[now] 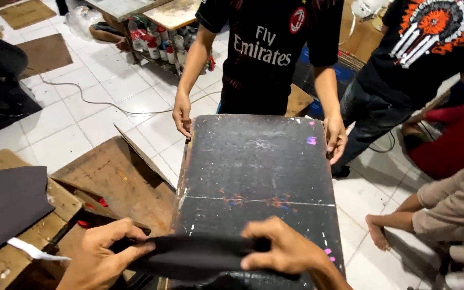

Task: Placing and smoothing pre-cut fabric pieces onto a screen printing platen.

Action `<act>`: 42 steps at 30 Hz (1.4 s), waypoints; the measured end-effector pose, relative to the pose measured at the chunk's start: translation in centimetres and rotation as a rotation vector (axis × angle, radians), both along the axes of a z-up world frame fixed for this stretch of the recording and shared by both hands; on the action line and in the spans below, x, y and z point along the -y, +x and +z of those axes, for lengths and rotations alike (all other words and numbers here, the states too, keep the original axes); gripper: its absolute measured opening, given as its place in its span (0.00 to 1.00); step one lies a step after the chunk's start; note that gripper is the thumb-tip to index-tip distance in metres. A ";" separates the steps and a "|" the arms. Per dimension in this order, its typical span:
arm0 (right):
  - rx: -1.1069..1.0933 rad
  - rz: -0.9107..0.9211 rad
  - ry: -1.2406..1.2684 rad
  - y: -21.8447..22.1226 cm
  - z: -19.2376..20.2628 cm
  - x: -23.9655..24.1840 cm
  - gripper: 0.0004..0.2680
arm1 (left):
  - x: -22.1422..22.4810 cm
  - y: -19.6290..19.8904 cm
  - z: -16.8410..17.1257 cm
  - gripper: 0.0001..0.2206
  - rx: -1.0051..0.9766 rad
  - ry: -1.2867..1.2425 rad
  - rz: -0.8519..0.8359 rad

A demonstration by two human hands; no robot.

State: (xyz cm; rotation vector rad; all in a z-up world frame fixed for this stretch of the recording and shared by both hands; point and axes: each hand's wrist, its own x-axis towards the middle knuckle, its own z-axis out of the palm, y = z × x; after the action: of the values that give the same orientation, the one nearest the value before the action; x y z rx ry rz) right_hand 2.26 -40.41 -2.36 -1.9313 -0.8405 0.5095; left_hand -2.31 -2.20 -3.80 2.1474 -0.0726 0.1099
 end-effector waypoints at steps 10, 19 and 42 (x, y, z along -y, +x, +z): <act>0.178 -0.569 0.064 -3.2 -6.5 12.7 0.01 | 3.7 0.7 -0.1 0.11 -0.042 0.004 -0.479; 0.244 -0.972 0.118 -4.4 -18.5 18.1 0.01 | 6.3 2.5 -12.7 0.06 -0.621 0.037 -0.227; -0.345 -1.317 0.053 -2.5 -29.1 19.2 0.11 | 7.5 3.0 -14.4 0.48 -0.757 -0.461 0.434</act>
State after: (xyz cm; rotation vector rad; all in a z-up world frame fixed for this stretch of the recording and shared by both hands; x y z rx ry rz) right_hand -0.27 -59.62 -31.45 -1.8253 0.6650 -0.0157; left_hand 0.72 -9.65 -18.17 1.5920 0.7819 -0.4015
